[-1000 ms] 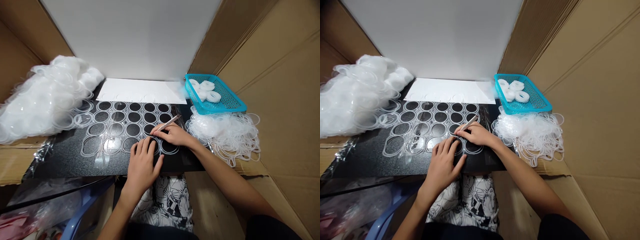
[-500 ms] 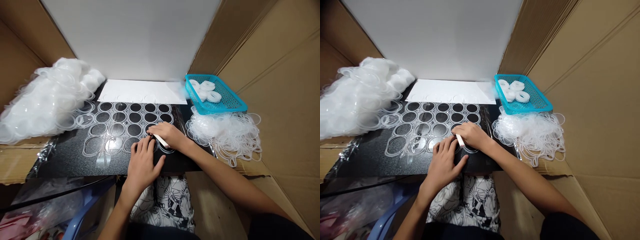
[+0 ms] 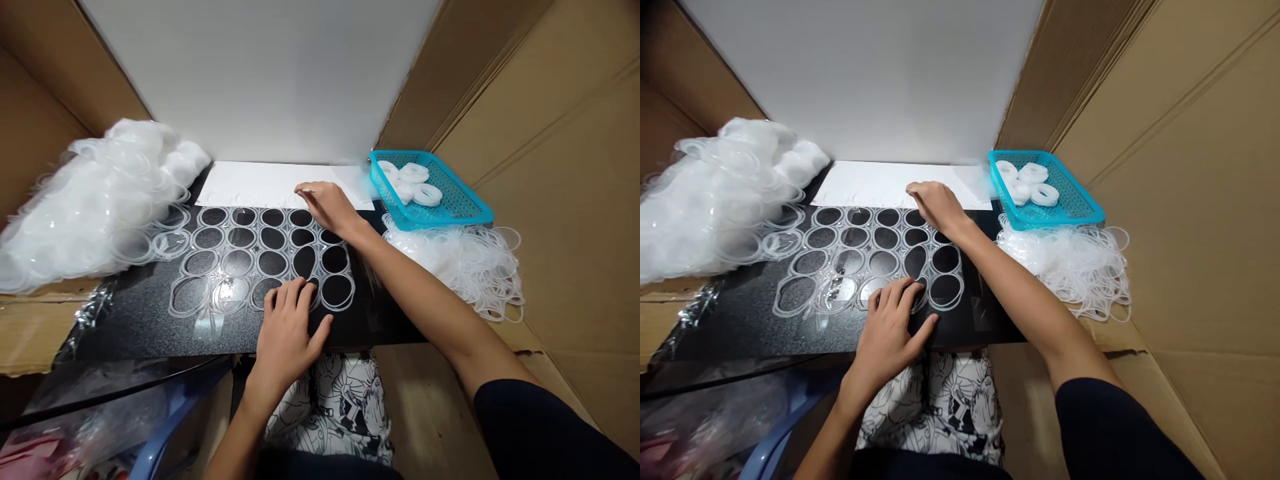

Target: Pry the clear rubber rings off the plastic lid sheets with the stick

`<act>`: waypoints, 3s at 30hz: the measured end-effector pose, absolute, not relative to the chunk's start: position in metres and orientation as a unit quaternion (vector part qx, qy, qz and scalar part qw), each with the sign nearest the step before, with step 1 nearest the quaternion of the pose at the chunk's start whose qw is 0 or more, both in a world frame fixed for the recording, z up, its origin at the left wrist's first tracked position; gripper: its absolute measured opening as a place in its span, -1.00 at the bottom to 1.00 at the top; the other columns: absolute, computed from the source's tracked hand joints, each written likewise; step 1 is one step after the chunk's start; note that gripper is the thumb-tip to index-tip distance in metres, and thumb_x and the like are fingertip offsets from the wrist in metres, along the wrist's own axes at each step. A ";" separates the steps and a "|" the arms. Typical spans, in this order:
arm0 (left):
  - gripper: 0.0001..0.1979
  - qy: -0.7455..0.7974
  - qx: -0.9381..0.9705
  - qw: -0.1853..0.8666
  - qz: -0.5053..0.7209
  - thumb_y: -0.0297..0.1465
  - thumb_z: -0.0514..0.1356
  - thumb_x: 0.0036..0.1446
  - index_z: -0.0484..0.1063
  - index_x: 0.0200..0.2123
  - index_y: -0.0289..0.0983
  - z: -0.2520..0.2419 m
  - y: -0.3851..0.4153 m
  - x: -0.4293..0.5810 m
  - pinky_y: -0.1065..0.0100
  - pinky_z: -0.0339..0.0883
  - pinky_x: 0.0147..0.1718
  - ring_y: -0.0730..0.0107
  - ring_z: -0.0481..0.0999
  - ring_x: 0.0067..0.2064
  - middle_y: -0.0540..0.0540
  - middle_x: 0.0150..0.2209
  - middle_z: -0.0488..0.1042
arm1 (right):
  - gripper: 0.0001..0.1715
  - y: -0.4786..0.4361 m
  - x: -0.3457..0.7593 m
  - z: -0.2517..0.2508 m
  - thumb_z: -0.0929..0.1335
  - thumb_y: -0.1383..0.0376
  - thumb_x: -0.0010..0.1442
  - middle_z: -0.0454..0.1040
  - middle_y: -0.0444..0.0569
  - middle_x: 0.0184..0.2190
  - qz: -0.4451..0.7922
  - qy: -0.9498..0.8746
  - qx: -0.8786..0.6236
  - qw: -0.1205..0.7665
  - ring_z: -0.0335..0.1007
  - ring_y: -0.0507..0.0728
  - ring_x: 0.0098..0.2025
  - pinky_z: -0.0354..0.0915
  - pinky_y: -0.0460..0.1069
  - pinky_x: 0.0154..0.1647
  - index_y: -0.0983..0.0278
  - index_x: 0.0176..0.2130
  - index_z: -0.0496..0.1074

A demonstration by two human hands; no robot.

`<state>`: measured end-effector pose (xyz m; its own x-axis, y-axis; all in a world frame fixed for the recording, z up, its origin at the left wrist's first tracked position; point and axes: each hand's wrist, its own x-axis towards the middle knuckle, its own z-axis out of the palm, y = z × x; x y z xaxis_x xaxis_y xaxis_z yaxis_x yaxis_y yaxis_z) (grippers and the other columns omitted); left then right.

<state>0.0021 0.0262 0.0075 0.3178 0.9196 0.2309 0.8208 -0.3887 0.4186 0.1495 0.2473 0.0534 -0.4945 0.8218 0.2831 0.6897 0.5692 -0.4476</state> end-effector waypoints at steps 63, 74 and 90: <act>-0.59 0.591 0.768 0.103 0.223 -0.23 0.16 0.39 0.33 0.20 -0.28 0.005 0.016 -0.055 -0.13 0.17 0.25 -0.09 0.32 0.29 -0.29 0.25 0.40 | -0.60 0.288 0.085 0.033 0.18 0.31 0.46 0.63 0.15 -0.13 0.057 -0.829 -0.495 0.253 0.52 0.28 -0.09 0.35 0.18 -0.02 0.28 -0.07 0.58; -0.65 0.622 0.736 0.065 0.260 -0.29 0.14 0.41 0.35 0.17 -0.28 0.004 0.019 -0.103 -0.06 0.19 0.28 -0.04 0.35 0.30 -0.32 0.24 0.39 | -0.69 0.172 0.046 0.032 0.30 0.18 0.47 0.65 -0.10 0.05 0.389 -0.853 -0.301 0.176 0.57 0.17 0.10 0.45 0.14 0.21 0.09 -0.08 0.65; -0.55 0.633 0.748 0.047 0.194 -0.23 0.15 0.40 0.34 0.24 -0.32 0.005 0.023 -0.104 -0.09 0.19 0.24 -0.08 0.33 0.29 -0.30 0.30 0.40 | -0.74 0.161 0.050 0.020 0.30 0.24 0.48 0.66 -0.01 -0.06 0.356 -0.876 -0.239 0.219 0.57 0.12 -0.01 0.44 0.07 0.11 0.21 -0.09 0.60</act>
<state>-0.1036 0.0233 0.0047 0.1235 0.9650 0.2314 0.9285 -0.1947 0.3163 0.0500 0.1608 0.0202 -0.7897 0.5752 0.2132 0.2634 0.6318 -0.7290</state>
